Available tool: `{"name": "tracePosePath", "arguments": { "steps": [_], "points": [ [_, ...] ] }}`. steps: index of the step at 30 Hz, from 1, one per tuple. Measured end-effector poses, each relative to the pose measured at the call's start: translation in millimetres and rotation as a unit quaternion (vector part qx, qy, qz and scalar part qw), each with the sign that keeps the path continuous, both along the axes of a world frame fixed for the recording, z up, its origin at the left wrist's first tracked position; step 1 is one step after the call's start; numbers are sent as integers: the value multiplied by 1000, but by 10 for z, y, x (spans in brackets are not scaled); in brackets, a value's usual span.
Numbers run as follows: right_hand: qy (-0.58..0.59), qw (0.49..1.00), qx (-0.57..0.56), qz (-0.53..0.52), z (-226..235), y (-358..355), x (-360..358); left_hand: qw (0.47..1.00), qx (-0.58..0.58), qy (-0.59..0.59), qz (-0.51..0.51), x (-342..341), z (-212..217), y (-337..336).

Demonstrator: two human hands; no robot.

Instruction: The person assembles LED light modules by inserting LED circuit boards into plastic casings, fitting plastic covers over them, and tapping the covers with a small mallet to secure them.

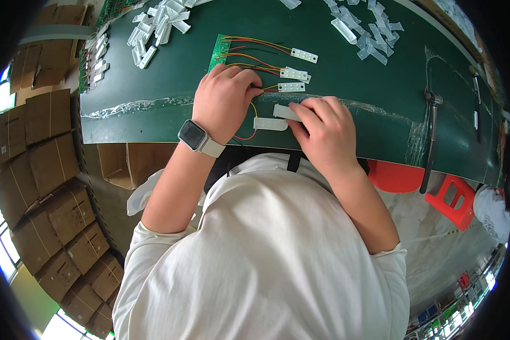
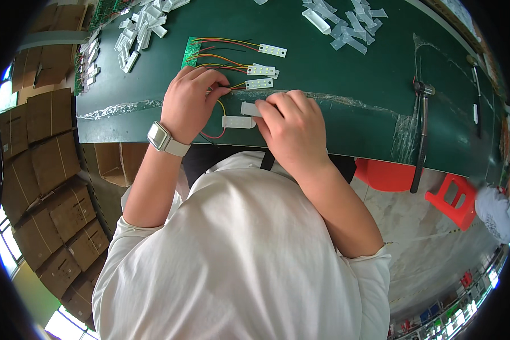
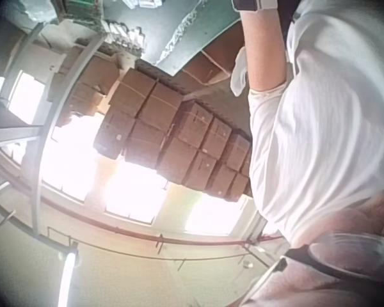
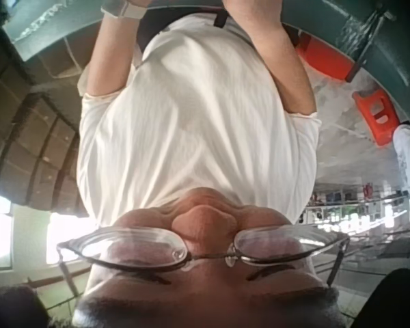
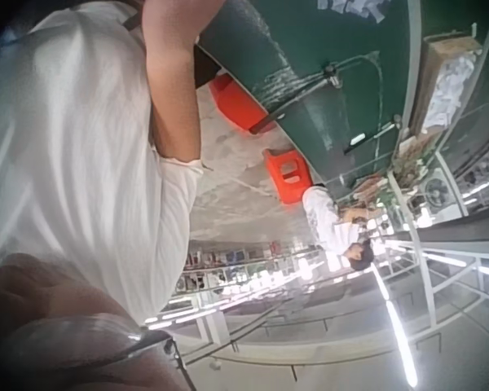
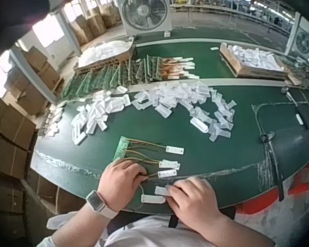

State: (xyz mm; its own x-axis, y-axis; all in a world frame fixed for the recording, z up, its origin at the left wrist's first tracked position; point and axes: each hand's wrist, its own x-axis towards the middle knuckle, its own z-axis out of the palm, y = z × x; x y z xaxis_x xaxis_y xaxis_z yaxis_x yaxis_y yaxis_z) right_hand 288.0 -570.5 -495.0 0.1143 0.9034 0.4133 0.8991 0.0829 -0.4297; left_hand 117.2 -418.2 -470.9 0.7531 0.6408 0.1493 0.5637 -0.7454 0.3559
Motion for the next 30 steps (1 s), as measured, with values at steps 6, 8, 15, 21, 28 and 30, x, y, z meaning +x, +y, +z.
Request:
{"name": "tracePosePath", "arguments": {
  "steps": [6, 8, 15, 21, 28, 30],
  "points": [
    [34, 999, -18, 38, -12, -123, -30, 1000, 24, -10, -8, -53, -3, 38],
    [33, 999, -17, 33, -14, -151, -26, 999, 27, -25, -3, -94, -12, 13],
    [62, 998, -17, -1, -69, -205, -35, 995, -78, -63, 10, -486, 31, -349],
    [95, 995, -29, 25, -100, -94, 21, 999, -25, -21, 8, -573, 23, -466],
    [135, 988, -40, 67, -59, -35, 122, 999, 40, -9, -17, -464, 4, -383],
    [143, 986, -75, 41, -90, -80, 143, 998, 55, -27, -30, -436, -31, -356]
  ]
}}
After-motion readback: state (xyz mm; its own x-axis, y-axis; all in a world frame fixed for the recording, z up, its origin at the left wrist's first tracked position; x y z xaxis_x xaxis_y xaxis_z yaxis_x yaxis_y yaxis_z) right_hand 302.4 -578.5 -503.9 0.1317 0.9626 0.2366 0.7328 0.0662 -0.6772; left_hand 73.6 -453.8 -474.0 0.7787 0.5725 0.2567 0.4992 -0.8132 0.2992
